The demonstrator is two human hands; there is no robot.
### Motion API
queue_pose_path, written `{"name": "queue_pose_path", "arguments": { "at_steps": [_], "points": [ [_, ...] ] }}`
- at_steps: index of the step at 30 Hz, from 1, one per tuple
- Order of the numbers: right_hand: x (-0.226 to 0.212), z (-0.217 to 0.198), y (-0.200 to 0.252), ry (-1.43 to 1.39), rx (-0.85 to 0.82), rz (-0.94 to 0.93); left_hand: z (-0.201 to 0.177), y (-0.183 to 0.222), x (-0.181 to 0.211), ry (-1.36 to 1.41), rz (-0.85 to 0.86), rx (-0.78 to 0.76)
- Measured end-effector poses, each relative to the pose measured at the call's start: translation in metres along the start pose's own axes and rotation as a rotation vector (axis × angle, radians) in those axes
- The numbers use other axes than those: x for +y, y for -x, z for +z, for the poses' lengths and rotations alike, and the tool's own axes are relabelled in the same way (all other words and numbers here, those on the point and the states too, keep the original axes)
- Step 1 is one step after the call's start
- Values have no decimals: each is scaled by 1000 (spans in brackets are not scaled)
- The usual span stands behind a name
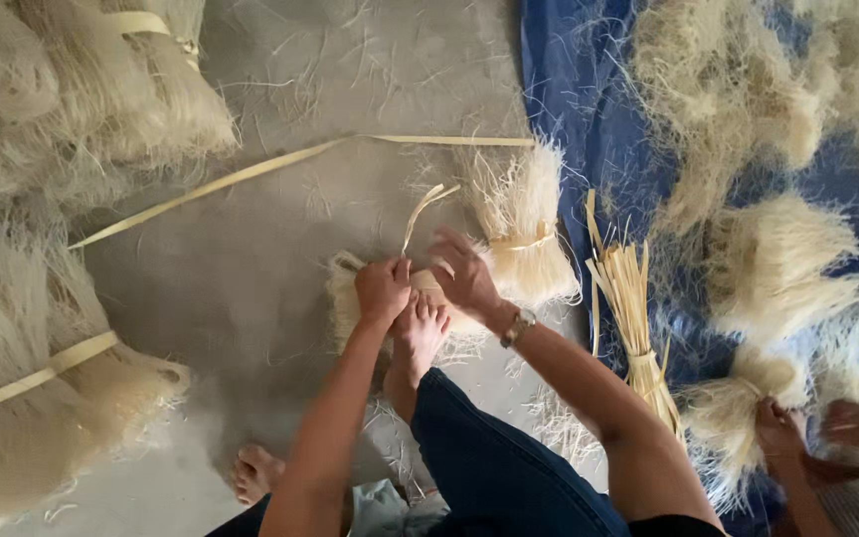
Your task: The person bundles strands of light-colored fiber together and ties them into a bunch using a thin strip of material.
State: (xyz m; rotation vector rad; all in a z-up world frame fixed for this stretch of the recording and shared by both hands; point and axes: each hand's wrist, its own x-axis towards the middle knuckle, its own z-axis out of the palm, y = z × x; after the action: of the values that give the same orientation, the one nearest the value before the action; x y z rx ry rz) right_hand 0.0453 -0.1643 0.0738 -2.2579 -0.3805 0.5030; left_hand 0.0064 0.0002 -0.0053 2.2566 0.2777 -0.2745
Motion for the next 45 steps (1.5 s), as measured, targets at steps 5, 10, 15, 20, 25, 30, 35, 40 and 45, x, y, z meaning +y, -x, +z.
{"name": "queue_pose_path", "arguments": {
  "at_steps": [5,10,15,20,25,30,35,40,45],
  "points": [
    [-23,10,-45,844,-353,-716,2,11,5,139,-113,50],
    [10,29,-77,980,-925,-210,0,-5,-6,-24,131,-32],
    [32,22,-60,633,-770,57,-60,-27,12,200,-193,-728],
    [43,23,-51,207,-524,55,-24,-35,-8,33,-65,-493],
    [29,24,-46,150,-458,36,-13,-37,5,-194,10,-483],
    [27,26,-43,56,-350,34,-9,-22,-3,-171,40,-476],
    [27,20,-46,129,-411,140,-24,-28,-15,172,-86,-650],
    [26,20,-43,182,-396,128,-70,-23,28,95,-46,-711],
    [36,18,-43,191,-368,100,-51,-27,17,67,-61,-678]
  ]
}}
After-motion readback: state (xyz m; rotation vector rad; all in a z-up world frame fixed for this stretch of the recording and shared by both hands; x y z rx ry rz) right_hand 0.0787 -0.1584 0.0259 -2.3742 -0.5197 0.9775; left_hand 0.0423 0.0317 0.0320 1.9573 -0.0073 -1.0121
